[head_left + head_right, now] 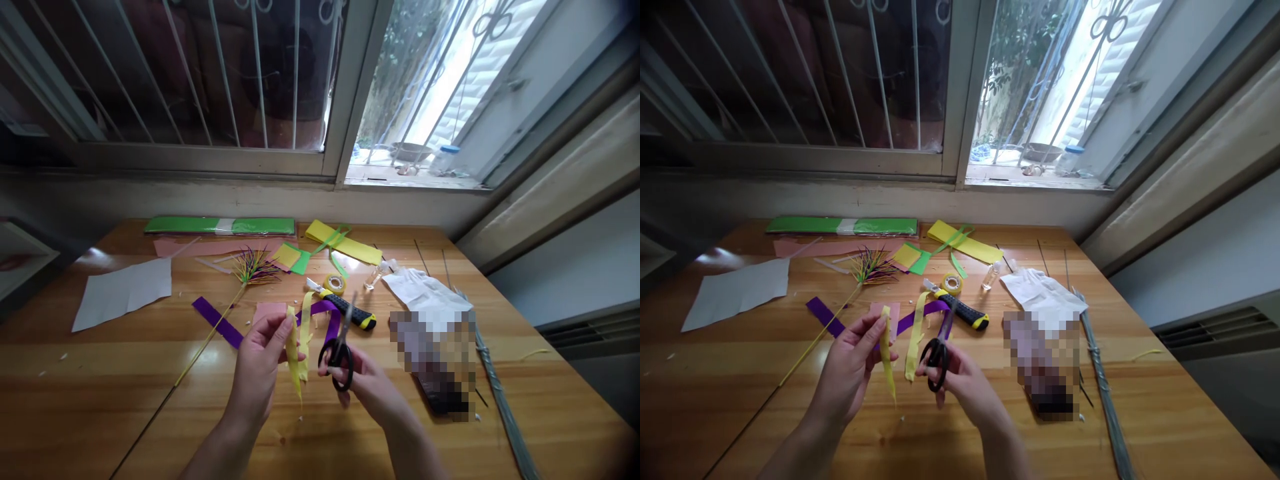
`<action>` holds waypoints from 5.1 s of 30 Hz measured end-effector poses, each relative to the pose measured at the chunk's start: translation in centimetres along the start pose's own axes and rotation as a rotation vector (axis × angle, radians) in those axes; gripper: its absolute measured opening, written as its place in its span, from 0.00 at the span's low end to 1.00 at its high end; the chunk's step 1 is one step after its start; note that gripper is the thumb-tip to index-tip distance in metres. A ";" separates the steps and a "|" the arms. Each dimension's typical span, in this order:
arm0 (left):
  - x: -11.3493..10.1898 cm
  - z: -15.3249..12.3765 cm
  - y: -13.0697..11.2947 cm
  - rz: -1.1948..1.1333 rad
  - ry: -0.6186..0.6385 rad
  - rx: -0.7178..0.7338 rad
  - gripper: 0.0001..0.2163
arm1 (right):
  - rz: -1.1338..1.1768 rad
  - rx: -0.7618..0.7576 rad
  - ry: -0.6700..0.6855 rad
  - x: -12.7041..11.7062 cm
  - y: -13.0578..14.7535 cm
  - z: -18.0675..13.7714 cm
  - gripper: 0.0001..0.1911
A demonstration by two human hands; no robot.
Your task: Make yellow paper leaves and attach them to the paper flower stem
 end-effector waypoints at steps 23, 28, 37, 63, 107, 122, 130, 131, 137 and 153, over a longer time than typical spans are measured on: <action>0.4 -1.3 -1.2 0.088 0.013 0.210 0.08 | -0.270 -0.226 0.041 4.9 -0.2 -1.5 0.28; 0.6 -1.7 -1.2 0.116 0.017 0.187 0.09 | -0.330 -0.273 0.054 5.1 0.3 -1.6 0.33; 0.6 -1.7 -1.1 0.132 0.027 0.187 0.09 | -0.344 -0.288 0.003 5.5 0.9 -1.5 0.34; 0.2 -1.4 -1.2 0.172 -0.019 0.263 0.11 | -0.380 -0.332 -0.016 4.0 1.7 -1.6 0.28; 0.1 -1.8 -1.3 0.067 0.115 -0.012 0.08 | -0.561 -0.301 -0.025 4.3 5.6 -1.4 0.31; 0.8 -3.0 -1.9 0.227 0.110 0.131 0.09 | -0.717 -0.412 -0.038 5.6 4.3 -3.3 0.41; 1.3 -3.4 -2.1 0.194 0.116 0.110 0.09 | -0.667 -0.340 -0.044 5.6 4.1 -3.4 0.40; 1.3 -3.4 -2.2 0.198 0.114 0.119 0.09 | -0.670 -0.332 -0.047 5.6 4.1 -3.4 0.39; 1.3 -3.3 -2.2 0.229 0.109 0.147 0.09 | -0.646 -0.317 -0.049 5.9 4.3 -3.4 0.38; 1.2 -3.3 -1.7 0.194 0.122 0.119 0.09 | -0.711 -0.365 -0.110 5.8 4.1 -3.4 0.36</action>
Point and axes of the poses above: each hand's wrist, its own z-axis towards the middle knuckle, its own x-axis out of the palm, y = z × x, the point moved 4 cm from there along z, towards the middle knuckle, and after that the axes turned 3 degrees about -y, right-handed, at the moved point
